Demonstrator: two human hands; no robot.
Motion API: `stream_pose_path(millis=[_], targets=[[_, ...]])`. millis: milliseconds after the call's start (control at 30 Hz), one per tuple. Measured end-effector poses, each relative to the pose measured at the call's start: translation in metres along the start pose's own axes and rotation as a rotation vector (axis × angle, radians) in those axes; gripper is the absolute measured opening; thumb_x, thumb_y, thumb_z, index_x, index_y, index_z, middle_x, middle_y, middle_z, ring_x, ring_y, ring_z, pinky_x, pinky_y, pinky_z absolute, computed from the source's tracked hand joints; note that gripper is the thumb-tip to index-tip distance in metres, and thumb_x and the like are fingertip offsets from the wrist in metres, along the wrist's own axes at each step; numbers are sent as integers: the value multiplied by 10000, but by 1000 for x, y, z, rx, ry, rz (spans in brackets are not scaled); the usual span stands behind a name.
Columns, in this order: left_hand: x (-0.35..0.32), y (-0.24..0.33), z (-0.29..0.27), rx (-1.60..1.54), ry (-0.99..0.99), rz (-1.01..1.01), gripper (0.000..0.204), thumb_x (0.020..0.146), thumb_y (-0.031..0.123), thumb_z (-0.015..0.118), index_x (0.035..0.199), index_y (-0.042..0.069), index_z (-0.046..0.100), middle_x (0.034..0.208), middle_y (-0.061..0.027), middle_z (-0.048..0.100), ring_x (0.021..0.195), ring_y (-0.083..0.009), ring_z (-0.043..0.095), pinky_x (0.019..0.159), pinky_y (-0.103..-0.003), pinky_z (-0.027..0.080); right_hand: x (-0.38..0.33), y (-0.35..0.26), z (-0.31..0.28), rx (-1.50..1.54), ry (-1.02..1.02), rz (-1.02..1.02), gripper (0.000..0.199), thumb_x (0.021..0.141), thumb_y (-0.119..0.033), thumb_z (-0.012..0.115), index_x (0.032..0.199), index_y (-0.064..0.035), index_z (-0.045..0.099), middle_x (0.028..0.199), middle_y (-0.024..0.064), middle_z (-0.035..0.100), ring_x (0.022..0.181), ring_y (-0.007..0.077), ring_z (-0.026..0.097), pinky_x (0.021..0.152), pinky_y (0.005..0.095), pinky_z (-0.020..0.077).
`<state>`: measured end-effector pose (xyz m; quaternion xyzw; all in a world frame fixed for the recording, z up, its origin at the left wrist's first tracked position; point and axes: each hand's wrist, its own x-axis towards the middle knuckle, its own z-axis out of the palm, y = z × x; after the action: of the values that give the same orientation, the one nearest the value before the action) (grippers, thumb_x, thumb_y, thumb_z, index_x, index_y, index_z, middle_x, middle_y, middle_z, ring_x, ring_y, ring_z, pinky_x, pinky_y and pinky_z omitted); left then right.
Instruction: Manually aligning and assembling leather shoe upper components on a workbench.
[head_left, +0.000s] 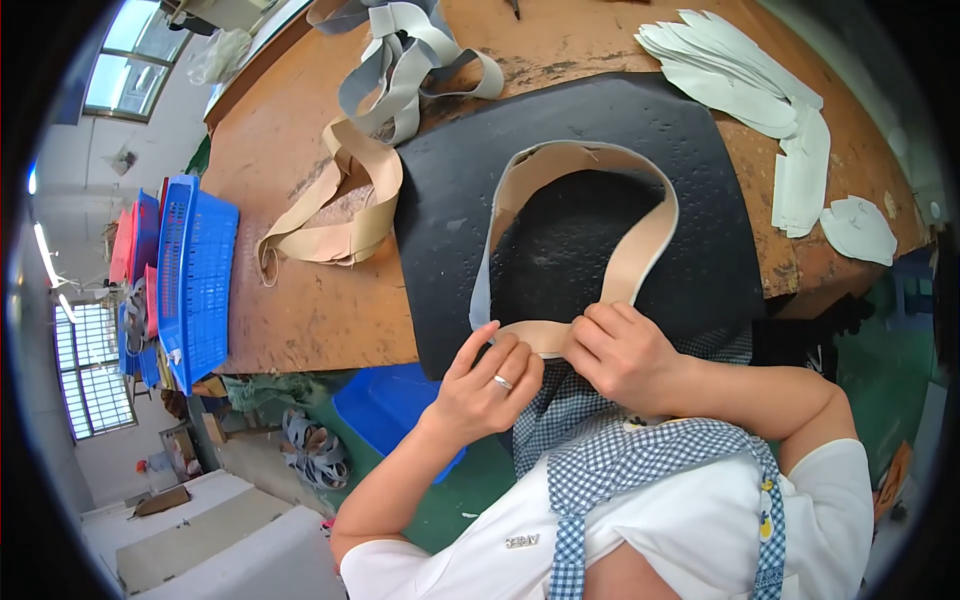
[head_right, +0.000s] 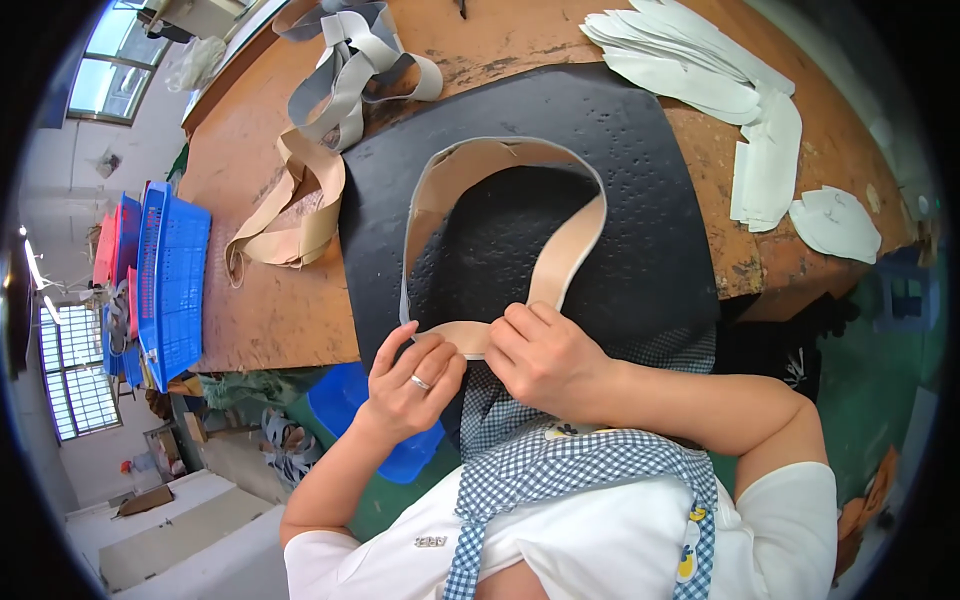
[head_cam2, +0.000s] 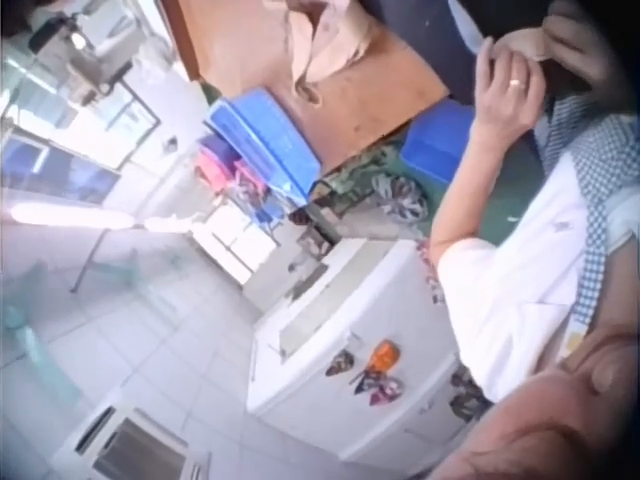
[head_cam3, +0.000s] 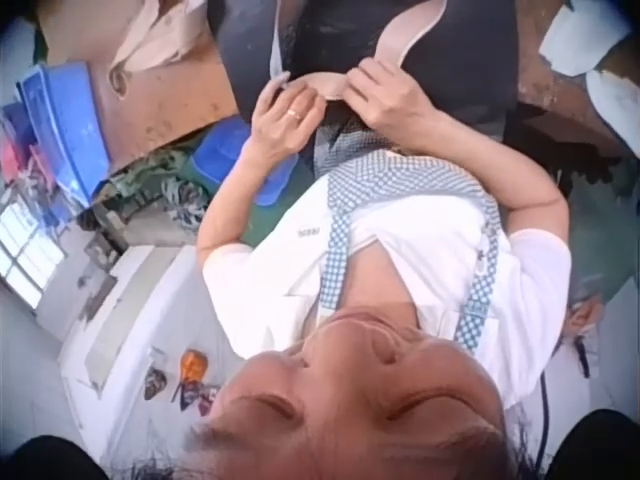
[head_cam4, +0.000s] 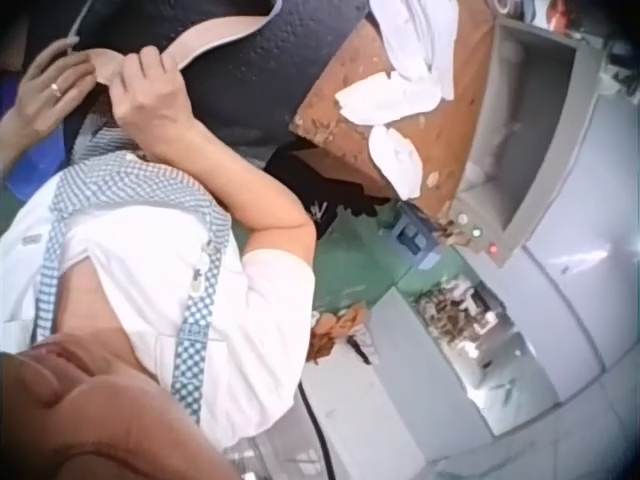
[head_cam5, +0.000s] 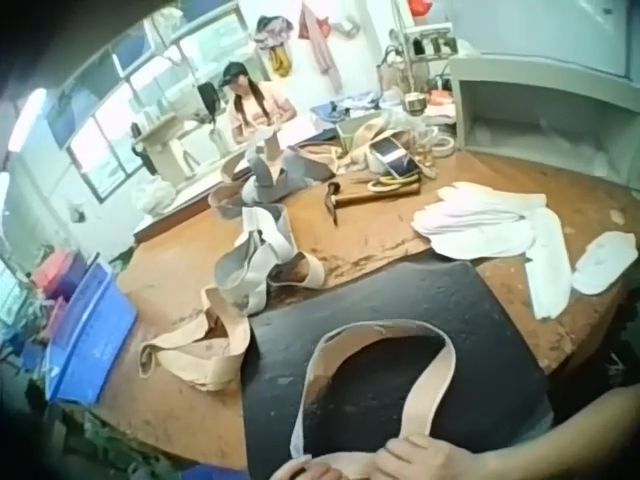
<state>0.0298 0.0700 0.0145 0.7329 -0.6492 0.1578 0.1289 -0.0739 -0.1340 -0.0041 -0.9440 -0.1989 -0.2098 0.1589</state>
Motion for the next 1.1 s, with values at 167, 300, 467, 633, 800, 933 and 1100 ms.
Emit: stream_pose_path(millis=[167, 300, 467, 633, 800, 933, 1100], targets=[[8, 5, 9, -16, 61, 17, 131, 761, 60, 687, 891, 61, 674, 962, -37, 660, 930, -189, 673, 965, -429, 485, -5, 3, 7, -35, 84, -71, 310, 673, -117, 647, 942, 30, 694, 900, 95, 640, 911, 240, 642, 746, 308, 545], [12, 4, 12, -58, 55, 26, 164, 743, 60, 688, 907, 55, 693, 983, -40, 658, 938, -199, 670, 928, -407, 494, -4, 2, 8, -68, 127, -53, 289, 684, -112, 656, 932, 29, 700, 885, 89, 647, 882, 214, 654, 722, 295, 550], [4, 4, 14, -73, 49, -21, 199, 738, 50, 698, 935, 32, 716, 1044, -62, 663, 984, -223, 658, 875, -389, 499, 1, 0, 14, -52, 157, -17, 225, 686, -93, 687, 882, 16, 701, 845, 80, 648, 816, 203, 658, 667, 276, 548], [-6, 8, 23, 16, 75, -12, 163, 795, 71, 688, 943, 14, 724, 1185, -86, 634, 1108, -234, 620, 885, -383, 483, 7, -1, 19, 62, 195, 296, 169, 672, -32, 723, 839, -11, 701, 791, 66, 637, 729, 202, 639, 600, 271, 539], [-11, 10, 15, -41, 53, -79, 198, 805, 71, 684, 990, 9, 712, 1192, -90, 637, 1070, -230, 643, 884, -358, 479, -2, 3, 21, 89, 263, 218, 199, 693, -67, 746, 886, -28, 716, 795, 54, 632, 739, 200, 634, 612, 287, 543], [-6, 3, 8, -6, 74, -96, 254, 791, 54, 666, 1038, 5, 697, 1111, -94, 647, 945, -203, 670, 835, -325, 493, -4, -1, 16, 48, 201, 172, 430, 717, -192, 785, 1122, -63, 722, 951, 35, 628, 863, 190, 609, 695, 306, 524], [-12, 1, 4, 160, -53, 40, 272, 784, 79, 618, 1034, 20, 708, 996, -64, 651, 874, -170, 642, 790, -315, 500, -13, -2, 21, -97, 79, 69, 532, 744, -286, 770, 1232, -90, 693, 1060, 31, 600, 969, 174, 565, 766, 302, 478]])
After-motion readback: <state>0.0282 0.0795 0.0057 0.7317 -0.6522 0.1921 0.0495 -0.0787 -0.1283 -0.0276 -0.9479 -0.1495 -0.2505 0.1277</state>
